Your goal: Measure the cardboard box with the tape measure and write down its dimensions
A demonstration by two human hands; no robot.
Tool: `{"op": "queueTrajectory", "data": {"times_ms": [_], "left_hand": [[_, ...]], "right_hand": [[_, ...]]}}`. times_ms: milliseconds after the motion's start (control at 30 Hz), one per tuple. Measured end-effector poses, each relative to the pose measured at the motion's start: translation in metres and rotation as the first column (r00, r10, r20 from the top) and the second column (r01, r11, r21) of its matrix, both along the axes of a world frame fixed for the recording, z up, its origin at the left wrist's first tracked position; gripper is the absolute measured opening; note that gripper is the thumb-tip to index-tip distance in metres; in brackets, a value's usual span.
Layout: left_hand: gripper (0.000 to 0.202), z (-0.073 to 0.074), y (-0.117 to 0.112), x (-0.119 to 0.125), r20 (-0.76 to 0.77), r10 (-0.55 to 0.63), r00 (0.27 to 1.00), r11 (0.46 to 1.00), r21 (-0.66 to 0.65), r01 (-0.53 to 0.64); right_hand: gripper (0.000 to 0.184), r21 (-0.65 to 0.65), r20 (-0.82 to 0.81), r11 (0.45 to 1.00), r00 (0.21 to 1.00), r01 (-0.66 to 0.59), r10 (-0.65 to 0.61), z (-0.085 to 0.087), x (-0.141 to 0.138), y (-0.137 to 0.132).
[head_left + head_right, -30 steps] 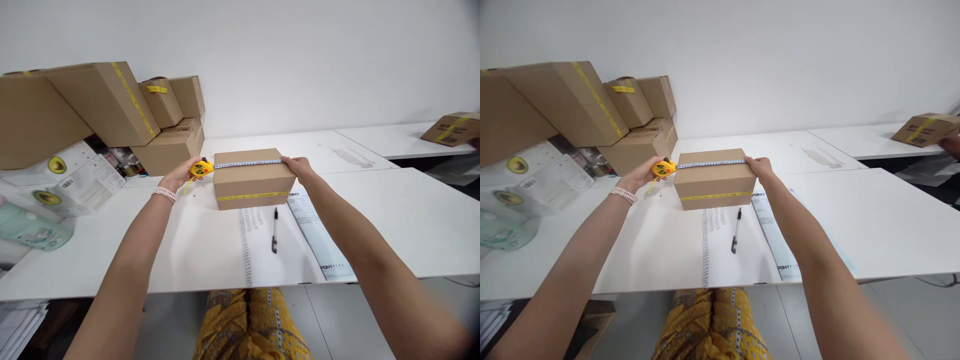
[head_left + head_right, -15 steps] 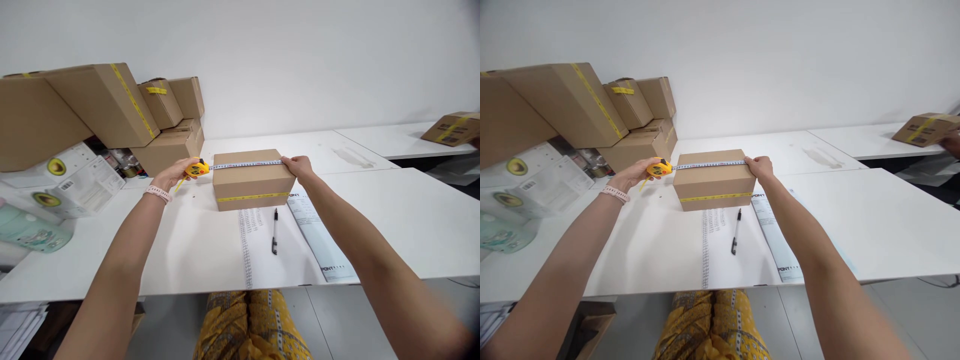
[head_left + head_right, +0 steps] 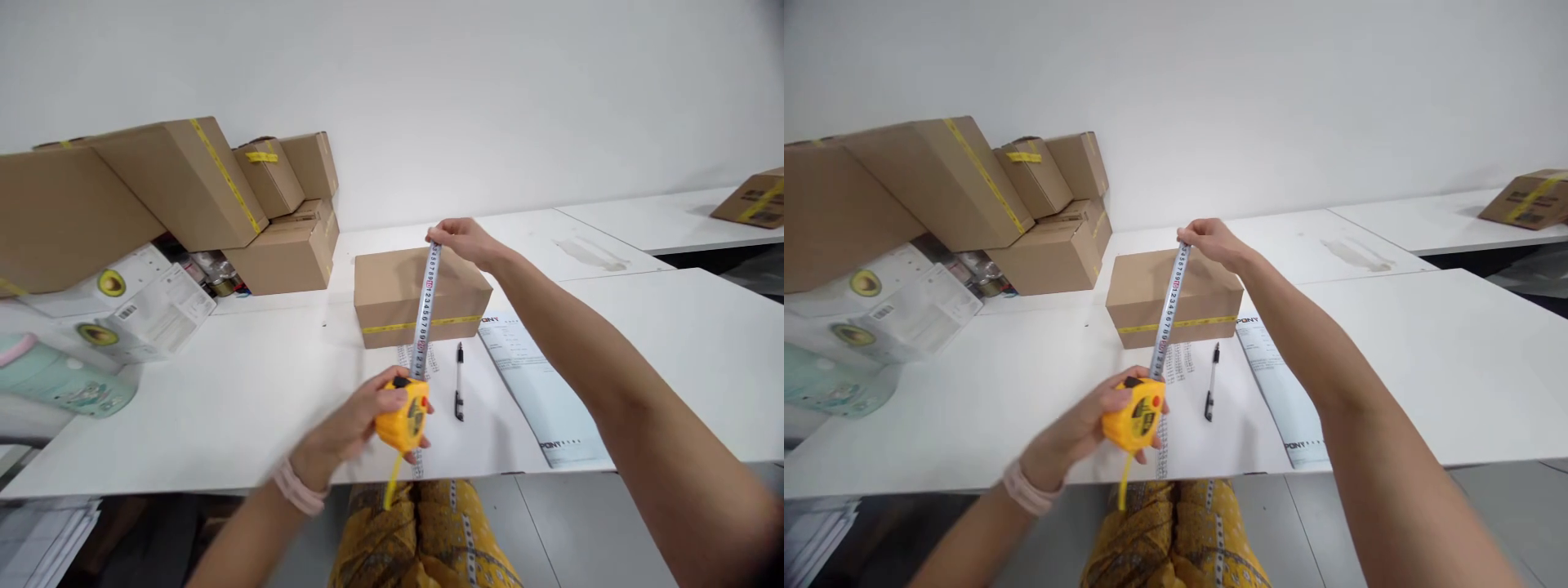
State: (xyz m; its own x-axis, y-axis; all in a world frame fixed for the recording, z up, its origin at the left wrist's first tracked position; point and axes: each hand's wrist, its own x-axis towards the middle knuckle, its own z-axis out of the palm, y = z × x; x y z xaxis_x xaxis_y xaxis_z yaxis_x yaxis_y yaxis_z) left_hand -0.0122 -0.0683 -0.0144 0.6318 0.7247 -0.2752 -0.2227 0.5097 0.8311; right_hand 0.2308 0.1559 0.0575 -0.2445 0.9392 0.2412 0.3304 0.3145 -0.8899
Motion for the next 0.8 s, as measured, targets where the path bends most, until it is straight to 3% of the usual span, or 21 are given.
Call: {"op": "queueTrajectory", "data": {"times_ms": [100,233,367,600,800], "left_hand": [[0.047,-0.011,-0.005,0.037,0.151,0.122,0.981,0.992,-0.040,-0.118],[0.047,0.009,0.023,0.051,0.148,0.189,0.971,0.982,-0.045,-0.185],[0.042,0.026,0.047,0.051,0.050,0.254,0.966,0.967,-0.040,-0.253],[0.036,0.025,0.053,0.062,-0.041,0.303,0.952,0.949,-0.077,-0.306],[0.035,0.028,0.053,0.067,-0.061,0.311,0.948,0.946,-0.080,-0.315]], "right_hand": [[0.034,-0.047,0.080,0.999,0.997,0.017,-0.013,-0.010,-0.013,0.016],[0.053,-0.081,0.073,0.973,0.975,0.217,-0.211,-0.035,-0.020,0.039],[0.061,-0.019,0.110,0.978,0.973,0.207,-0.204,-0.050,-0.021,0.046],[0.063,0.031,0.260,0.984,0.949,0.178,-0.179,-0.042,-0.021,0.035],[0.057,0.109,0.539,0.984,0.823,0.141,-0.178,-0.041,-0.028,0.035]]}}
